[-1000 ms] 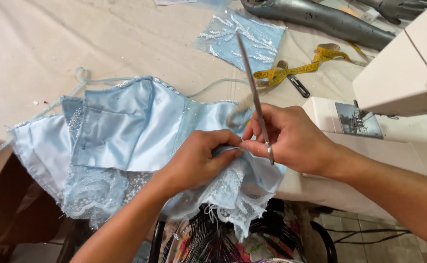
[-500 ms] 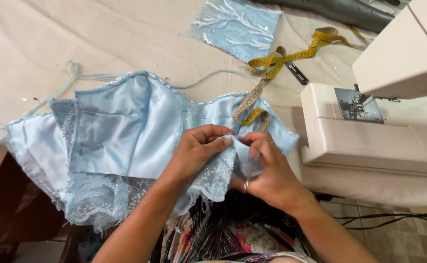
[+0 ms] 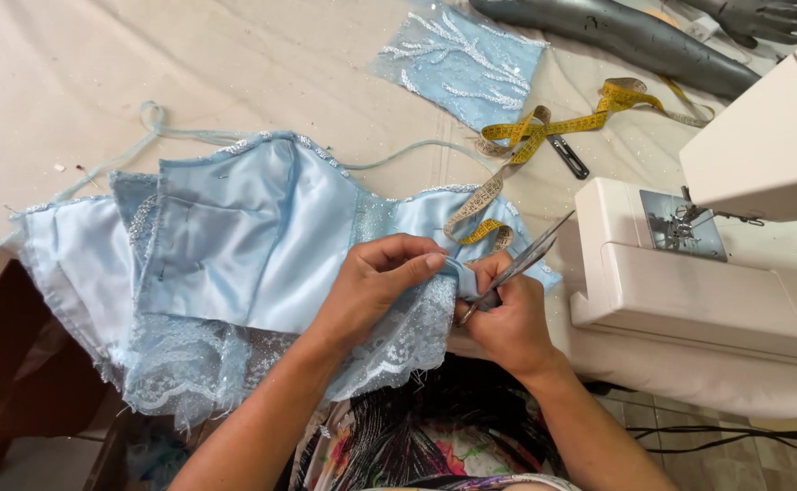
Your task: A person is pinning and trimming a blue lace and satin garment on a work table.
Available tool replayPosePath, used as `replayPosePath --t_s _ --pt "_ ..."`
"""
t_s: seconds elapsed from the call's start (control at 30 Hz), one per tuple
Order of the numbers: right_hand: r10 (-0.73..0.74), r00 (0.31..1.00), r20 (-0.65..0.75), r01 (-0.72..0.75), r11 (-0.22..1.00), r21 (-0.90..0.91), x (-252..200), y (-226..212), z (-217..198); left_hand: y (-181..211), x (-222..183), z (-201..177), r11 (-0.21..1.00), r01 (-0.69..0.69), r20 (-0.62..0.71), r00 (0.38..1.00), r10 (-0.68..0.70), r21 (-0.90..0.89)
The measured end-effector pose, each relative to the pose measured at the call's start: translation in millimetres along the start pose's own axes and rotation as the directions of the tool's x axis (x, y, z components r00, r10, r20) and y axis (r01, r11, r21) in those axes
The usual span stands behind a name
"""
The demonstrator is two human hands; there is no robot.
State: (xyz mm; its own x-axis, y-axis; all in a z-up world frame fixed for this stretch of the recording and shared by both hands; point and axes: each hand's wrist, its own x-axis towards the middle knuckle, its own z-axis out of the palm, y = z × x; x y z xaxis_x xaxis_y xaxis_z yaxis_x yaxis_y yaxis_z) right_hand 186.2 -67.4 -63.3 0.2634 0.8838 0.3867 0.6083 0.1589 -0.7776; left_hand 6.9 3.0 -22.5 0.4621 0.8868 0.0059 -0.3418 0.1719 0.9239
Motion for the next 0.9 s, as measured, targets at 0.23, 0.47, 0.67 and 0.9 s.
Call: replayPosePath --t_s 0.23,0.47,0.67,0.9 --pt "-0.044 0.999 -0.02 0.047 0.991 0.123 -1.6 -2.8 3.9 -0.1 -6.0 1.3 0.988 -0.036 0.021 0.999 0.033 0.148" --pt "-0.025 1.0 0.006 0.023 0.984 0.174 2.7 4.4 2.8 -27.1 7.0 -10.0 0.976 -0.116 0.097 0.99 0.099 0.187" --pt "0.044 0.999 0.027 -0.048 0.981 0.186 5.0 7.5 -2.8 -20.4 2.8 -4.6 0.958 -0.02 0.028 1.0 0.012 0.287" --pt "0.18 0.903 0.391 -0.189 0.982 -0.014 10.3 -70.9 -76.9 -23.8 -9.2 -3.4 0.946 -0.098 0.083 0.994 0.075 0.309"
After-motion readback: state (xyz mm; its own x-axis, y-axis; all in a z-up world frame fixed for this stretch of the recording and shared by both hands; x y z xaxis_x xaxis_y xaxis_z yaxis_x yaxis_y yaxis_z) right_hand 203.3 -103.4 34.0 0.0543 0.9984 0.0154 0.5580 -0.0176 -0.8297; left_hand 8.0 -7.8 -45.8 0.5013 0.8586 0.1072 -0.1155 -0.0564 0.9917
